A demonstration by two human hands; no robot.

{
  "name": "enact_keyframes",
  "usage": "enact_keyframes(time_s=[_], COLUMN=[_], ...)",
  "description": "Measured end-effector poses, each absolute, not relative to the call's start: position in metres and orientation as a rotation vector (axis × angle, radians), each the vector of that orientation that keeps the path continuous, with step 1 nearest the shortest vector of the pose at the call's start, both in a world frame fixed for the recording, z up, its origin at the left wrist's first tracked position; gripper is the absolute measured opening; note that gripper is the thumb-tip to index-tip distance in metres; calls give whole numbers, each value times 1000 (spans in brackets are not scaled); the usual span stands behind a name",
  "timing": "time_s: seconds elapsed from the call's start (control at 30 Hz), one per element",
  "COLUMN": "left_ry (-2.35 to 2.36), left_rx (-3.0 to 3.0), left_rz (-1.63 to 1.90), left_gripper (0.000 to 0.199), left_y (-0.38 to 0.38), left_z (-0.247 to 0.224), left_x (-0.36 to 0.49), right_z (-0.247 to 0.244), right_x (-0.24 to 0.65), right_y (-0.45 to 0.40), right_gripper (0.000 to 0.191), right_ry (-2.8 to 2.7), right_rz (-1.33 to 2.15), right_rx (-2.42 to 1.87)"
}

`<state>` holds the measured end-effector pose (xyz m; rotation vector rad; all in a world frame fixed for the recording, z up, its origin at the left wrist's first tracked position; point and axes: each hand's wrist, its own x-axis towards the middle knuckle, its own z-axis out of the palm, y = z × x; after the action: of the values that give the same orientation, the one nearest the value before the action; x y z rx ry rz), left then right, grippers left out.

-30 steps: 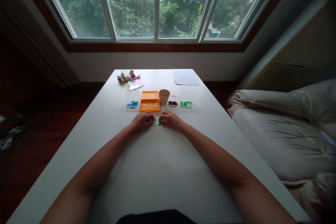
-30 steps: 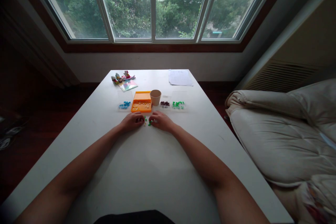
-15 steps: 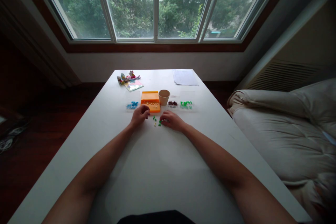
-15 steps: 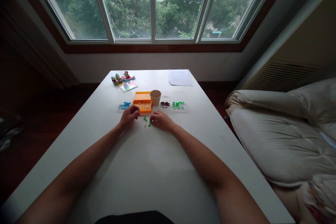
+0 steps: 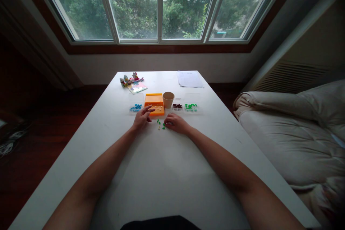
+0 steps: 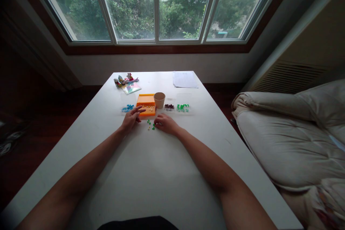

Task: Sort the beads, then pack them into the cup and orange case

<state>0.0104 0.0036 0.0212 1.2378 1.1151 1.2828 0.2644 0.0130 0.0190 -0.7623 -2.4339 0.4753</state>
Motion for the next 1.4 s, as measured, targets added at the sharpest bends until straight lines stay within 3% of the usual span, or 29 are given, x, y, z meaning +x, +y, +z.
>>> enact_keyframes(time_s=[0.2, 0.5, 0.73, 0.93, 1.2, 1.4], left_ry=[1134, 1242, 1279, 1271, 1217, 1099], left_rx=[1266, 1542, 1804, 1988, 2185, 2266], left_rz=[1273, 1208, 1063, 1000, 856, 690], left_gripper=[55, 31, 25, 21, 17, 14], left_y=[6, 4, -5, -9, -14, -15], left_z=[18, 13, 17, 21, 24, 30], left_x=[9, 12, 16, 15, 16, 14], right_z=[22, 18, 16, 11, 10, 15], right_x=[265, 274, 317, 350, 342, 326], right_y=[12, 19, 52, 68, 67, 56], right_gripper=[7, 8, 8, 14, 20, 18], right_ry=[-2452, -2147, -1612, -1433, -1420, -1598], right_rz=[473, 528, 109, 33, 26, 49], right_rx=[-739, -975, -1337, -1606, -1652, -1448])
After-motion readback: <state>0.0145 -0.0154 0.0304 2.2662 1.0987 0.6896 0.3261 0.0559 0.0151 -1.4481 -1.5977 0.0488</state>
